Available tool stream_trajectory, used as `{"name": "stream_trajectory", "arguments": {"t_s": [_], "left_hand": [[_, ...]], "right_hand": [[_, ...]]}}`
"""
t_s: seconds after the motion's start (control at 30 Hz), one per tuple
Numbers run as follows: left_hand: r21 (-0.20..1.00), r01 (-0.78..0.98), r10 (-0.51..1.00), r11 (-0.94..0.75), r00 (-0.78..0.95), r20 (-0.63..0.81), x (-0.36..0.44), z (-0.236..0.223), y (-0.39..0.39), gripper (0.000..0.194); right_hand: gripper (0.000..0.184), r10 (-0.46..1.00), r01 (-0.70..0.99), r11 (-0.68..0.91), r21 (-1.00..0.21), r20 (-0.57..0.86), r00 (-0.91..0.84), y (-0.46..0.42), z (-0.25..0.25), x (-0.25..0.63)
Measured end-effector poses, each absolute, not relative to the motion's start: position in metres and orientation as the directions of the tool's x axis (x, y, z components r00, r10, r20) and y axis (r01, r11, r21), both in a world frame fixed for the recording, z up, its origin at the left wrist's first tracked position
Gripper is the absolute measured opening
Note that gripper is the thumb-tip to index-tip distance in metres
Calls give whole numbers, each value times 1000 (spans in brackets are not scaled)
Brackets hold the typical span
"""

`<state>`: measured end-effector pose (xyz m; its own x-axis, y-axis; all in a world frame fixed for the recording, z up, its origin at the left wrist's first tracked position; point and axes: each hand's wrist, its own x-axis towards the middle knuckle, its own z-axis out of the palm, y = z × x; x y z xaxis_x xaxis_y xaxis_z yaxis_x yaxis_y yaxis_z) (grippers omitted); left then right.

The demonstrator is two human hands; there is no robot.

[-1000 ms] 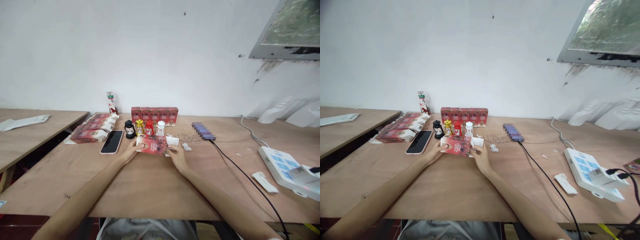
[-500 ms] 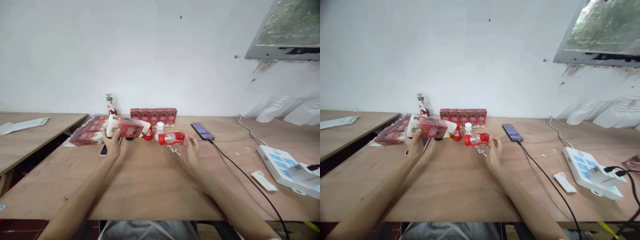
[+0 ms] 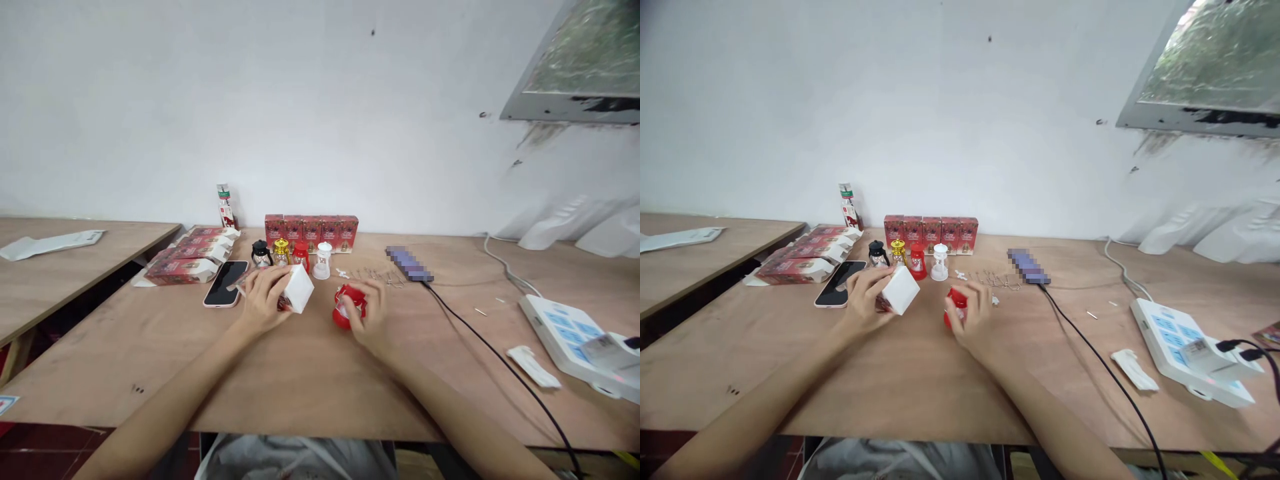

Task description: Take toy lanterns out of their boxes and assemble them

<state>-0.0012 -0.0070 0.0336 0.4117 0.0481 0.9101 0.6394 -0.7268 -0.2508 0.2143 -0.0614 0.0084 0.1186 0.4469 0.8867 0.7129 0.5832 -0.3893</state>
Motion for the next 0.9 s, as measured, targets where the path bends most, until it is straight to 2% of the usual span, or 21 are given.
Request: {"name": "stream_trajectory", "arguments": {"t_s": [0.07, 0.1, 0.23, 0.33, 0.5, 0.63, 0.73, 0.9], "left_hand": [[-308, 609, 16, -731, 467, 884, -1, 33, -7, 53], [-340, 594, -3, -729, 494, 870, 0, 32, -8, 51], [-470, 557, -97, -685, 569, 816, 3, 32, -14, 33], [-502, 555, -108, -663, 593, 798, 4, 32, -15, 26], [-488, 519, -59, -702, 641, 765, 2, 28, -10, 26], [-372, 522, 25, -767, 604, 796, 3, 29, -10, 35], [-305, 548, 84, -779, 573, 815, 3, 31, -9, 40], [-422, 513, 11, -747, 645, 764, -2, 28, -4, 33]], "right_hand": [[22, 377, 748, 633, -201, 924, -70, -73, 7, 202], [28, 402, 729, 656, -194, 908, -120, -78, 6, 195], [47, 617, 640, 638, -428, 782, -92, -89, -1, 171], [42, 719, 587, 581, -564, 693, -45, -89, -3, 167], [31, 823, 418, 512, -750, 569, 12, -83, -3, 168], [30, 798, 411, 493, -767, 587, 137, -80, -7, 169], [20, 781, 408, 518, -752, 610, 133, -81, -8, 170], [20, 820, 366, 545, -754, 570, -49, -84, 1, 172]]}}
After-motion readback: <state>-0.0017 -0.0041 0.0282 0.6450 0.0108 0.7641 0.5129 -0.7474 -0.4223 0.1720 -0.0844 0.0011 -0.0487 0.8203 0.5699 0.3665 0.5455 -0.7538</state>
